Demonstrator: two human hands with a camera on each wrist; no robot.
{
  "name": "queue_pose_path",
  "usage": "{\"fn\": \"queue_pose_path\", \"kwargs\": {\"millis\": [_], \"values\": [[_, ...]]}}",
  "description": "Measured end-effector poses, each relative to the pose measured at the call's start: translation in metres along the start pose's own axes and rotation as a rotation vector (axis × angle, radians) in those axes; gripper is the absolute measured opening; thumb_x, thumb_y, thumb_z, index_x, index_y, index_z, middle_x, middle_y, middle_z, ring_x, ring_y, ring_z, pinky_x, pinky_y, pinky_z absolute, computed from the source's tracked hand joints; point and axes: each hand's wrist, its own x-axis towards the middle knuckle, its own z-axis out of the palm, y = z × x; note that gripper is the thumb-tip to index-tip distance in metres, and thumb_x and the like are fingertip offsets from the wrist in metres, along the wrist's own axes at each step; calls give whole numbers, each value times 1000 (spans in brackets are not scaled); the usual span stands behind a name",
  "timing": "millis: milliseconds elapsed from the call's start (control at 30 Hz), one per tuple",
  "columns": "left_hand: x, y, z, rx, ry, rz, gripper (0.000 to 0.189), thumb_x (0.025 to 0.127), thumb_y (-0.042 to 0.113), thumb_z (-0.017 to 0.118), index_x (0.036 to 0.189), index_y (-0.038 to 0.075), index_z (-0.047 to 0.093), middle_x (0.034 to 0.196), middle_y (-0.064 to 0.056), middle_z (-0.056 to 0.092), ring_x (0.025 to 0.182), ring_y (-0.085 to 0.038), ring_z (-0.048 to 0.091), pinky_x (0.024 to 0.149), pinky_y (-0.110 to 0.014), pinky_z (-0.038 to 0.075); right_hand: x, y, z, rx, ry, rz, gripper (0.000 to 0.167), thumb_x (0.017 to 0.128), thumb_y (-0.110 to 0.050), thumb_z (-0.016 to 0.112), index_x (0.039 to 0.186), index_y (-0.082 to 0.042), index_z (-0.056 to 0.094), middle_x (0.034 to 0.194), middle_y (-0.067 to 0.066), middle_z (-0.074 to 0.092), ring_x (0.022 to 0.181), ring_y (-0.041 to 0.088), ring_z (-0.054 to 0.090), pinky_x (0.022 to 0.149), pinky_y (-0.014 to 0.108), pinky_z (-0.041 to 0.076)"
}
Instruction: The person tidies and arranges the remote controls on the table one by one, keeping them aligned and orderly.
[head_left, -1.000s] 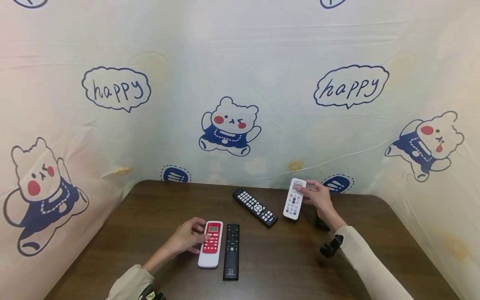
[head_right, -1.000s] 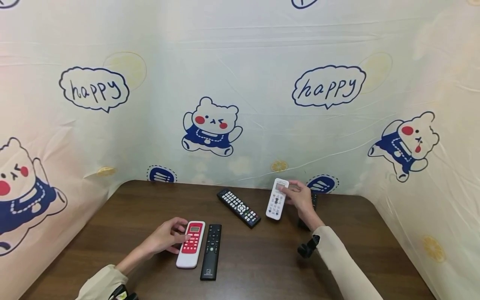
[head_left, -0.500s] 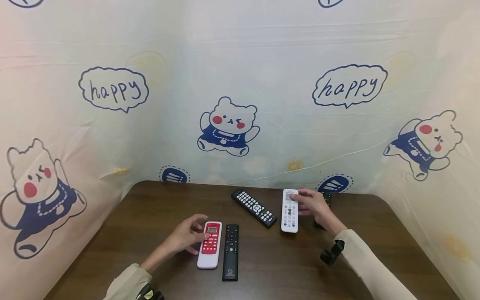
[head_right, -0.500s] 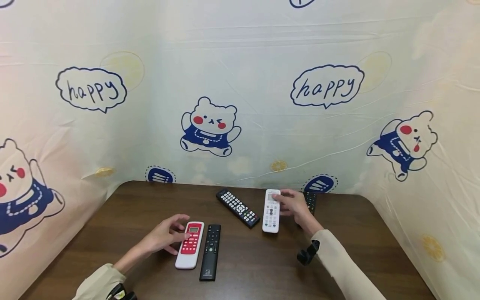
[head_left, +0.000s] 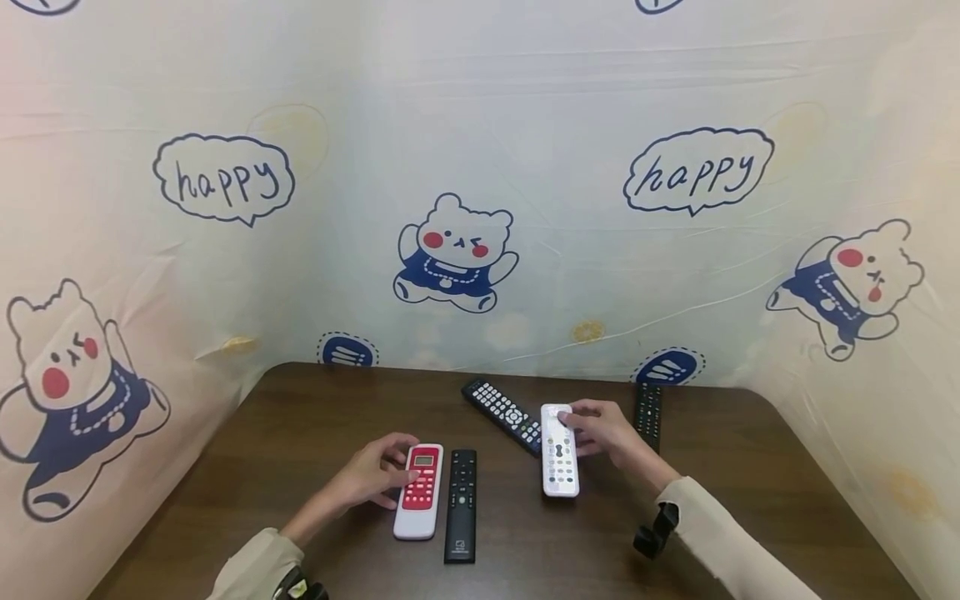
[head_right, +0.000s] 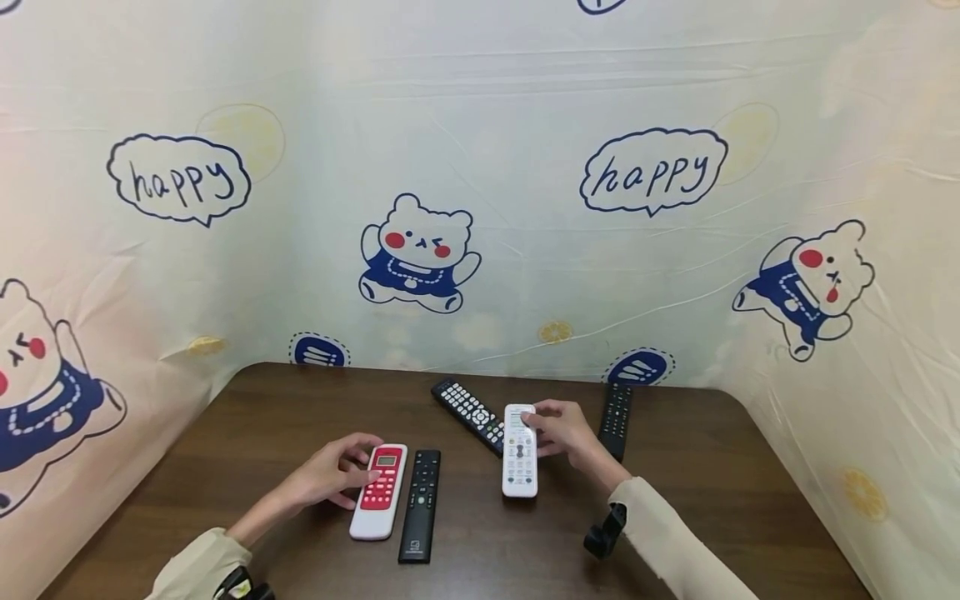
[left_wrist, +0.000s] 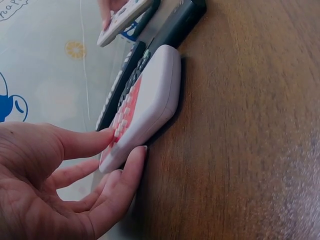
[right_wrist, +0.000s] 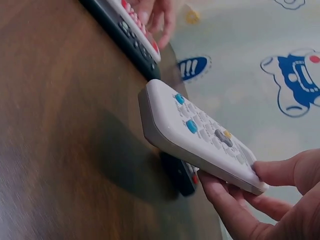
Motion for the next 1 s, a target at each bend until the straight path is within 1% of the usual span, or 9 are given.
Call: {"fn": "queue_pose_path", "kwargs": {"millis": [133,300,433,533,733,867,1000], "values": [[1,-2,-1,-9,-3,-7,57,90,8,82,142,9,58,117,-16,56,92,-25,63,59,-42,65,-5,-1,12,-20,-24,0,38,100,-12,69,133,8,62,101,20,71,80,24,72,68,40,67],[2,-2,0,-4,-5,-18,57,90,8,82,141,10,58,116,-16,56,91,-25,64,59,-42,65,-11,3,27,-43,-34,24,36,100,-14,69,130,5,64,104,20,71,81,24,72,67,40,66],[2,-2,1,-2,3,-28,56,89,7,82,140,10,59,116,-16,55,91,-25,64,59,-42,65,-14,6,39,-41,-58,16,32,99,-13,71,125,6,66,101,18,71,79,24,72,64,39,66],[1,-2,1,-6,5,-18,57,89,7,83,141,9,59,118,-16,55,92,-26,63,59,-42,65,-16,7,46,-33,-80,2,30,98,-10,72,121,7,67,98,18,70,78,23,71,62,39,66],[1,-2,0,-16,5,-1,58,89,6,83,141,8,58,120,-17,54,94,-26,62,59,-42,65,-19,9,59,-34,-102,-6,28,97,-9,73,119,7,66,99,18,67,77,23,70,61,38,66],[1,-3,1,-18,0,-11,58,89,8,83,141,9,58,121,-17,53,94,-26,62,60,-42,65,-19,14,67,-26,-106,-46,26,97,-8,72,116,9,64,94,16,69,74,21,69,61,38,66],[1,-3,1,-22,8,-29,57,89,9,84,140,10,59,120,-16,54,93,-26,62,60,-41,65,-20,19,74,-67,-113,-105,23,98,-8,72,113,8,65,87,13,68,70,18,67,60,38,66]]}}
